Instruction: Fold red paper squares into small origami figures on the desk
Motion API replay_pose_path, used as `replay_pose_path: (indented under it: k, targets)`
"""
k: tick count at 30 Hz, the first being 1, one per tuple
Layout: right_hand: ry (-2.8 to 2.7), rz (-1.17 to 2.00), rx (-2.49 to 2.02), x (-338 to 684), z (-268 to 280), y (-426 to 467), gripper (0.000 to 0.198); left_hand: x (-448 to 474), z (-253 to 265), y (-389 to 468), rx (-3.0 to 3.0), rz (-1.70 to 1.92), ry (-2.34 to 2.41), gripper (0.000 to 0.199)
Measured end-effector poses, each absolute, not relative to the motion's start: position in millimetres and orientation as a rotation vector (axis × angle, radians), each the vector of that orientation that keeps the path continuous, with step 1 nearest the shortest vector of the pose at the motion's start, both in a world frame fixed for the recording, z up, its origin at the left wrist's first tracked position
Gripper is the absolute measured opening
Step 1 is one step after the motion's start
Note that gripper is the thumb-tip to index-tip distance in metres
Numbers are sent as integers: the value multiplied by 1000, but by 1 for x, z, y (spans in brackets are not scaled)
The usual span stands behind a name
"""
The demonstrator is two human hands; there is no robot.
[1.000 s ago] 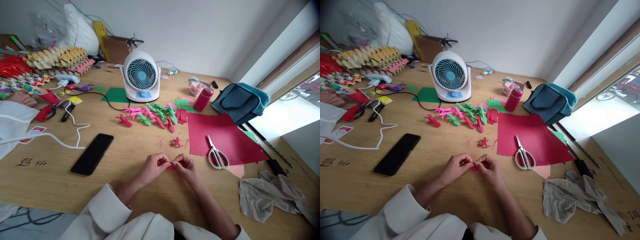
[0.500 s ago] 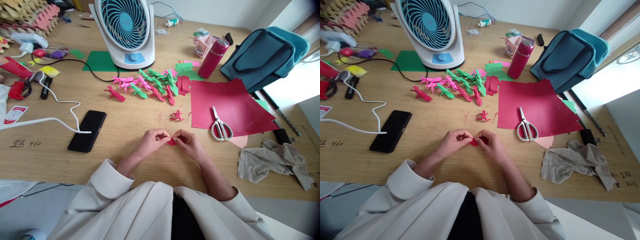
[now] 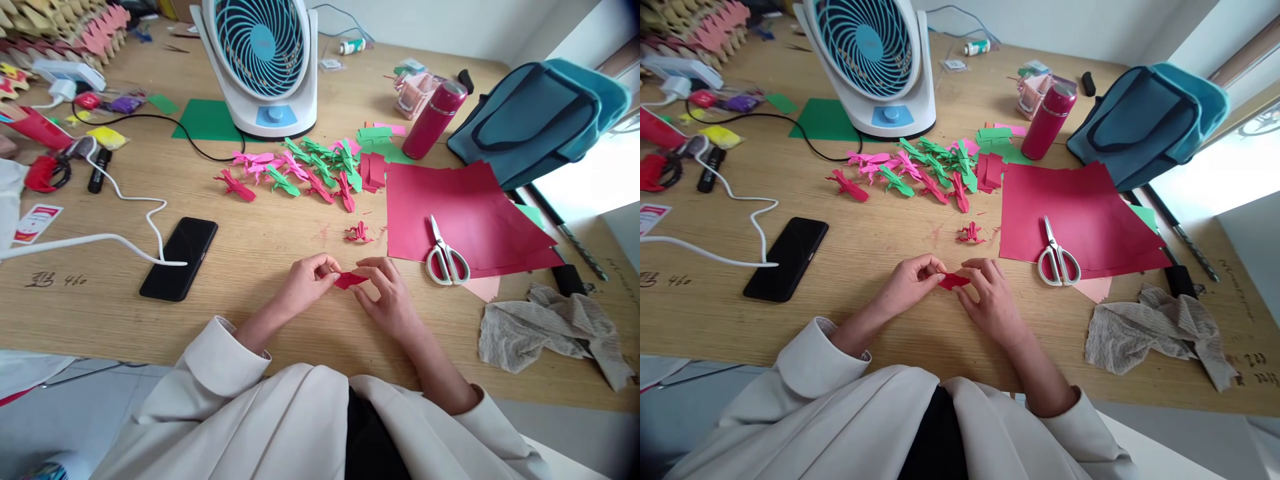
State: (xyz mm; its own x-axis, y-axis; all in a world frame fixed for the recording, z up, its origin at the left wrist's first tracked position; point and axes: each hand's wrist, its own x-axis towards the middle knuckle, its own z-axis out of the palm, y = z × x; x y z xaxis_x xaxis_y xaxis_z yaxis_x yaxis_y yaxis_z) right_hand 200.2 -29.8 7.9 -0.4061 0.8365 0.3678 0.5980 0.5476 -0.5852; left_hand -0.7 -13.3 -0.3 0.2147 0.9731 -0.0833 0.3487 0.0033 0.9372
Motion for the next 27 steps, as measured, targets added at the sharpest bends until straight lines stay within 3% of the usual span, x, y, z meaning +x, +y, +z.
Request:
replay_pose_path:
  k: [5, 10, 21, 27]
  targets:
    - [-2367, 271, -1131, 201, 8, -35, 23, 2, -1, -17, 1593, 809, 1287, 10]
    - [-2474, 163, -1104, 198, 3, -34, 15, 4, -3, -20, 1720, 771, 1333, 18]
    - [-2523, 188, -1062, 193, -4, -35, 12, 0, 3, -30, 2220, 611, 1414, 18]
    - [-2492, 174, -1041, 192, -5, -35, 13, -11, 0, -43, 2461, 712, 1304, 23]
